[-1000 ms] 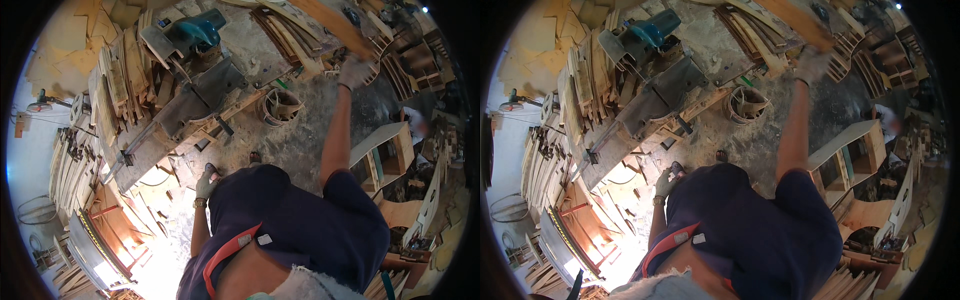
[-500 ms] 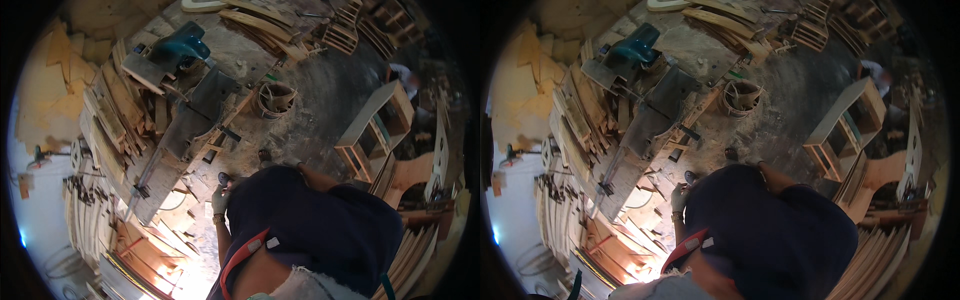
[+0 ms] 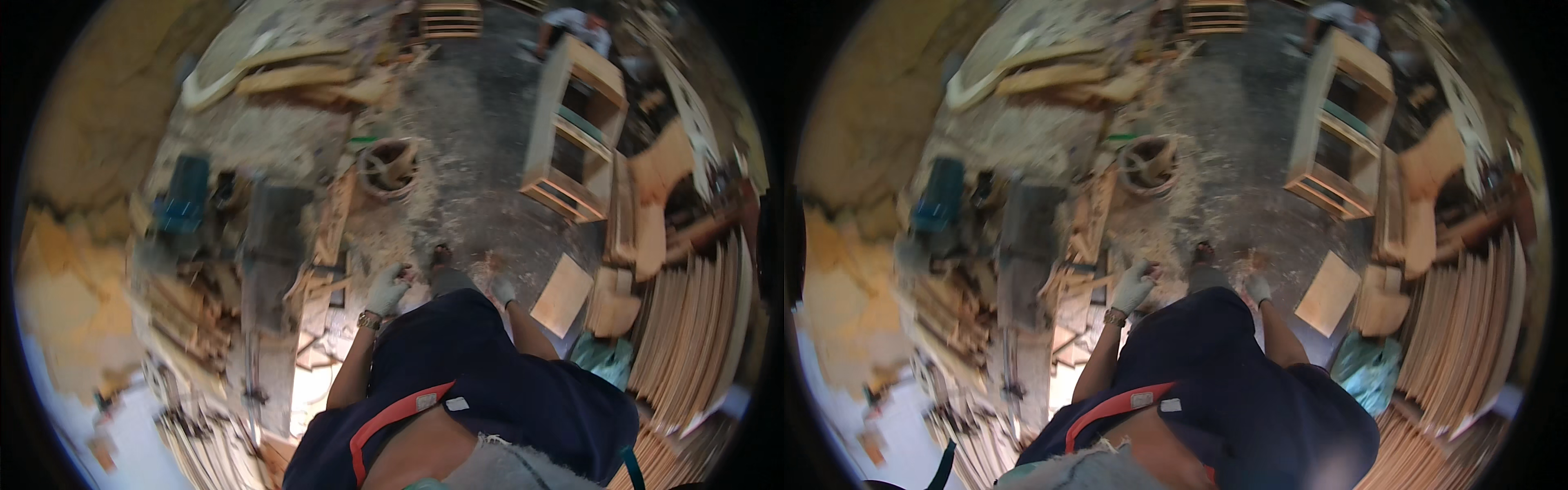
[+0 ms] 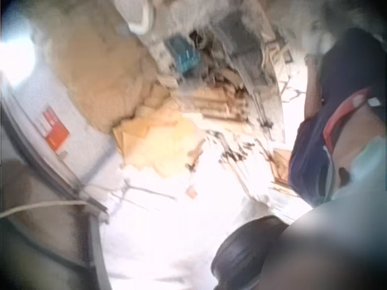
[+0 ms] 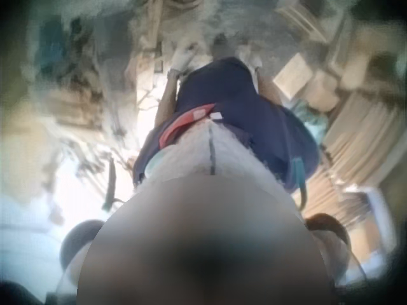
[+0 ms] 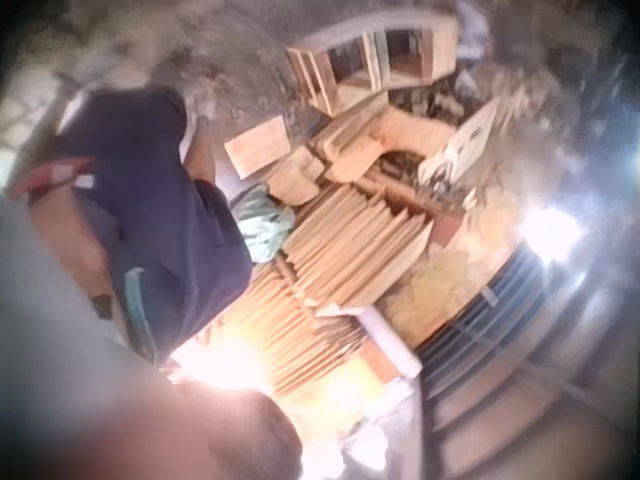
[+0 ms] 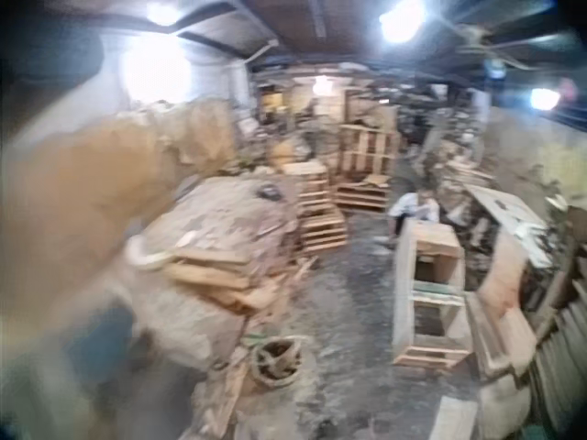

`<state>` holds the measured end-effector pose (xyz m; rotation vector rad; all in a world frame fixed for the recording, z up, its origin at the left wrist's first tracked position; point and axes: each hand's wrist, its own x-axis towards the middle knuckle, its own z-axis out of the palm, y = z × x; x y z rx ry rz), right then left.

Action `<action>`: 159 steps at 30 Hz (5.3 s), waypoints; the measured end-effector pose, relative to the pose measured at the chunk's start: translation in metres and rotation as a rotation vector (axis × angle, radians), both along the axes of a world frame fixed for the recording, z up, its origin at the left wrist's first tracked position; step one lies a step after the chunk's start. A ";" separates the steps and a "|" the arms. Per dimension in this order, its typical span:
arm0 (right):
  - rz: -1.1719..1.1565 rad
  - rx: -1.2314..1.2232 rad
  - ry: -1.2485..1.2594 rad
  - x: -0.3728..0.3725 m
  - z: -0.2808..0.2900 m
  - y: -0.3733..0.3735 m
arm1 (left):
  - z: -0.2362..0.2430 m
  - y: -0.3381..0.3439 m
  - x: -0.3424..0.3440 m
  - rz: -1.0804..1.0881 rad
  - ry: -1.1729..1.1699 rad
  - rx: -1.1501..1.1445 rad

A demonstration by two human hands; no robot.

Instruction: The person uses a circular saw to cut multiple wooden planks into smaller pieces. They position each plank on a workbench, cut it, and then move the cut pieces aside.

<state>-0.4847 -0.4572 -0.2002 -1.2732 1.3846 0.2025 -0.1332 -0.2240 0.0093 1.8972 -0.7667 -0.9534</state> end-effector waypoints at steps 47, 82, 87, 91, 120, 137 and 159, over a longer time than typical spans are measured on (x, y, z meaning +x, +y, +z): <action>0.930 -1.058 -0.697 0.723 0.236 -0.328 | 0.014 -0.271 0.217 0.946 -0.138 -0.066; 1.159 -1.022 -0.208 0.926 0.252 -0.558 | -0.003 -0.448 0.456 1.377 -0.328 0.908; 1.277 -1.275 -0.211 0.913 0.229 -0.563 | 0.006 -0.442 0.444 1.592 -0.212 0.600; 1.291 -1.034 -0.761 0.870 0.201 -0.500 | 0.019 -0.474 0.426 1.532 -0.334 0.486; 1.043 -1.087 -0.490 0.916 0.278 -0.584 | 0.021 -0.420 0.346 1.536 0.295 0.823; 0.593 0.605 -0.126 0.758 0.101 -0.414 | 0.016 -0.410 0.400 1.376 -0.476 0.954; 1.798 -0.430 -0.325 0.570 0.232 -0.166 | -0.009 -0.131 0.079 1.260 0.001 0.162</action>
